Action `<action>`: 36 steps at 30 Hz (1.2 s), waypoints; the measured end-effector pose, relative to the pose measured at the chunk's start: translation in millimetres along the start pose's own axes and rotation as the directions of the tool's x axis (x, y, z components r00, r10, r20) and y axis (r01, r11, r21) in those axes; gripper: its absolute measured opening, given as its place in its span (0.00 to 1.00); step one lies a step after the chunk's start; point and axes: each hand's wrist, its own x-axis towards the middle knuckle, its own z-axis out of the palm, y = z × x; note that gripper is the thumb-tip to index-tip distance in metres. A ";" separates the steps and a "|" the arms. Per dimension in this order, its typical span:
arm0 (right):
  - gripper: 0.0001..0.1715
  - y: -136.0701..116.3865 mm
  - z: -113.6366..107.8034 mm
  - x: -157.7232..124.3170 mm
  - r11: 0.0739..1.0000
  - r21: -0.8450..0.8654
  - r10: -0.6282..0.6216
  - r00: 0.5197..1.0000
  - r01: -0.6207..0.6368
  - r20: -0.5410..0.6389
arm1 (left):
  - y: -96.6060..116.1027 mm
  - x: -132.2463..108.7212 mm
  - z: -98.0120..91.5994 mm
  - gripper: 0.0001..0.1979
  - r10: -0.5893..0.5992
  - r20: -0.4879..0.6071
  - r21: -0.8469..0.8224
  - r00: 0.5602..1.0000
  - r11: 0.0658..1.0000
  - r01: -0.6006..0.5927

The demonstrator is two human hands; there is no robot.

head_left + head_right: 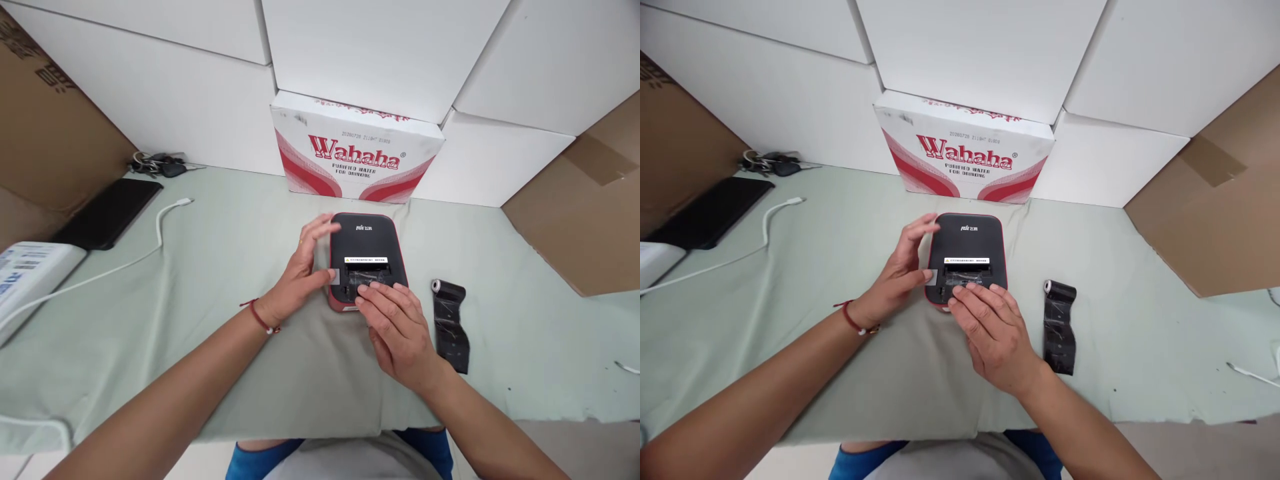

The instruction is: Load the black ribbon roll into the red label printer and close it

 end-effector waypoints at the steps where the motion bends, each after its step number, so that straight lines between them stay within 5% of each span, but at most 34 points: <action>1: 0.29 0.0 -0.3 0.0 1.000 0.002 0.002 1.000 -0.002 0.003 | -4.6 -0.3 1.3 0.43 -0.050 -0.004 -0.067 0.999 0.997 0.049; 4: 0.30 0.3 -0.2 -0.5 1.000 0.013 0.005 1.000 -0.005 0.014 | -15.6 -1.5 7.9 0.57 -0.163 0.063 -0.255 0.985 0.951 0.174; 11: 0.32 -0.7 -1.2 0.6 1.000 0.016 0.016 1.000 -0.016 0.017 | -18.0 -3.1 17.8 0.61 -0.216 0.110 -0.366 0.970 0.898 0.242; 15: 0.26 4.9 -22.0 16.3 0.985 0.172 0.015 0.998 -0.026 0.068 | -19.2 -2.0 20.2 0.60 -0.275 0.108 -0.420 0.955 0.858 0.295; 19: 0.14 23.1 -49.2 54.2 0.918 0.318 0.210 0.971 -0.236 0.114 | -20.0 0.2 22.7 0.56 -0.283 0.110 -0.455 0.953 0.838 0.301; 21: 0.12 35.1 -53.0 80.4 0.915 0.238 0.298 0.943 -0.326 0.148 | -18.9 1.5 22.8 0.55 -0.281 0.091 -0.434 0.955 0.852 0.292; 23: 0.13 45.8 -46.9 108.1 0.930 0.061 0.326 0.890 -0.362 0.318 | -17.4 2.8 22.2 0.55 -0.295 0.085 -0.406 0.952 0.862 0.303; 24: 0.14 49.9 -40.7 121.2 0.935 -0.062 0.339 0.826 -0.350 0.451 | -16.8 3.3 21.9 0.55 -0.302 0.081 -0.392 0.950 0.866 0.309; 27: 0.22 56.2 -15.0 153.0 0.901 -0.378 0.432 0.532 -0.213 0.728 | -16.1 4.7 20.8 0.56 -0.296 0.075 -0.365 0.952 0.881 0.302; 29: 0.23 56.3 1.3 165.5 0.877 -0.459 0.472 0.435 -0.142 0.767 | -16.8 5.5 20.1 0.56 -0.270 0.078 -0.355 0.960 0.892 0.280; 33: 0.20 52.2 5.0 170.2 0.869 -0.478 0.482 0.428 -0.125 0.764 | -17.7 6.5 19.0 0.53 -0.235 0.076 -0.345 0.969 0.905 0.247; 36: 0.21 51.0 -34.6 156.8 0.891 -0.403 0.451 0.522 -0.209 0.724 | -15.9 6.3 18.5 0.52 -0.231 0.077 -0.350 0.970 0.905 0.243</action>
